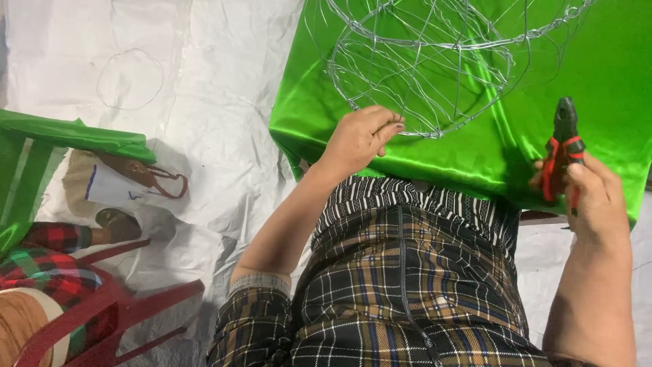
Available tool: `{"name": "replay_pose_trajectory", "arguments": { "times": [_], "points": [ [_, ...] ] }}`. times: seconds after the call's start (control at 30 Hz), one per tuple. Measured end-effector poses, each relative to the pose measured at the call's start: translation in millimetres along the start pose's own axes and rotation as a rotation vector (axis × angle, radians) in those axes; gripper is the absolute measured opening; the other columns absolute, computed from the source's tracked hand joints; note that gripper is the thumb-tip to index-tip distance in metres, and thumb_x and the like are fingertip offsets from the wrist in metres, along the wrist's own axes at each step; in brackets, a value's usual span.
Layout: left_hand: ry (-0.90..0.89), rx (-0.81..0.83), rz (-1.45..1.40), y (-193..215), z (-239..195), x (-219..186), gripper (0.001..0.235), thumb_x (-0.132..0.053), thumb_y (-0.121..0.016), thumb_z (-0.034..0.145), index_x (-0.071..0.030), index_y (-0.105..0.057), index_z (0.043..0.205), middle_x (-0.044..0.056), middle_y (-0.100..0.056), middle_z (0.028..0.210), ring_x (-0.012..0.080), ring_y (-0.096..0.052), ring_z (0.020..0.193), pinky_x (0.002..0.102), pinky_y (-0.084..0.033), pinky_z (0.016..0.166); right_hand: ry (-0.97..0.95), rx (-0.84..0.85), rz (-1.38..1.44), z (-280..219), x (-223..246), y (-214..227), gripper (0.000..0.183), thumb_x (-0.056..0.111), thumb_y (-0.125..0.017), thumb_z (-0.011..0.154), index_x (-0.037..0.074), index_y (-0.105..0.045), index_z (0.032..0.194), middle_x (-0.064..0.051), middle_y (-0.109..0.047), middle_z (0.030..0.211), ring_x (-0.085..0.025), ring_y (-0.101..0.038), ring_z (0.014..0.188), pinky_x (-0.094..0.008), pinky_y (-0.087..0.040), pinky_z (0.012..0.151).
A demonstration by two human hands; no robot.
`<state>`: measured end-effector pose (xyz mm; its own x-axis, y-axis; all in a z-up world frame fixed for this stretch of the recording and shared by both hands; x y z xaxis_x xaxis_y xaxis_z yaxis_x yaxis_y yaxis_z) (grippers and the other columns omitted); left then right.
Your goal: Twisting and securing metal wires to create a wireframe structure using hands and pliers.
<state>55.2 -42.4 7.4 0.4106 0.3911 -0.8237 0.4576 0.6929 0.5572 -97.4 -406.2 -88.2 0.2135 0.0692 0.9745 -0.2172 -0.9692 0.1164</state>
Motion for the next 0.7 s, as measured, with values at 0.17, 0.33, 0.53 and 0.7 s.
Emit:
{"name": "replay_pose_trajectory", "arguments": {
  "times": [0.17, 0.33, 0.53, 0.7],
  "points": [
    [-0.049, -0.041, 0.065, -3, 0, 3, 0.025, -0.027, -0.053, 0.104, -0.008, -0.069, 0.103, 0.007, -0.073, 0.099, 0.0081, -0.07, 0.053, 0.02, -0.058, 0.054, -0.291, 0.353, 0.439, -42, 34, -97, 0.067, 0.007, -0.06, 0.084, -0.012, -0.043, 0.146, -0.027, -0.066, 0.116, -0.042, -0.069, 0.093, -0.053, -0.056, 0.09],
    [-0.041, -0.047, 0.069, -6, 0, 8, 0.025, -0.022, -0.05, 0.106, -0.007, -0.068, 0.097, 0.01, -0.072, 0.099, 0.0096, -0.072, 0.055, 0.014, -0.052, 0.041, -0.376, 0.765, 0.948, -54, 66, -190, 0.061, -0.007, -0.058, 0.087, -0.018, -0.037, 0.143, -0.04, -0.062, 0.13, -0.052, -0.069, 0.11, -0.058, -0.057, 0.098],
    [-0.162, -0.134, -0.146, -12, -3, 27, 0.021, -0.014, -0.053, 0.106, 0.0, -0.068, 0.098, 0.011, -0.069, 0.084, 0.0137, -0.064, 0.051, 0.024, -0.053, 0.051, -0.392, 0.812, 1.001, -46, 68, -224, 0.065, -0.004, -0.052, 0.079, -0.017, -0.043, 0.142, -0.045, -0.058, 0.13, -0.058, -0.067, 0.112, -0.075, -0.046, 0.093],
    [-0.2, -0.166, -0.123, -11, -3, 29, 0.019, -0.013, -0.055, 0.105, -0.002, -0.065, 0.093, 0.009, -0.065, 0.079, 0.0178, -0.065, 0.051, 0.026, -0.053, 0.053, -0.459, 0.734, 0.853, -41, 34, -226, 0.07, -0.001, -0.053, 0.075, -0.015, -0.043, 0.143, -0.039, -0.063, 0.123, -0.053, -0.068, 0.11, -0.073, -0.047, 0.096]
  ]
}}
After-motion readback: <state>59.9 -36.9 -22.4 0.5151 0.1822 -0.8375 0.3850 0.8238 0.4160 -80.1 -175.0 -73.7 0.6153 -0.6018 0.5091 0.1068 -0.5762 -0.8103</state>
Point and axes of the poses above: each hand's wrist, its own z-axis towards the middle knuckle, its own y-axis out of the back of the hand, x = y × z, the point moved 7 cm from there along z, towards the middle knuckle
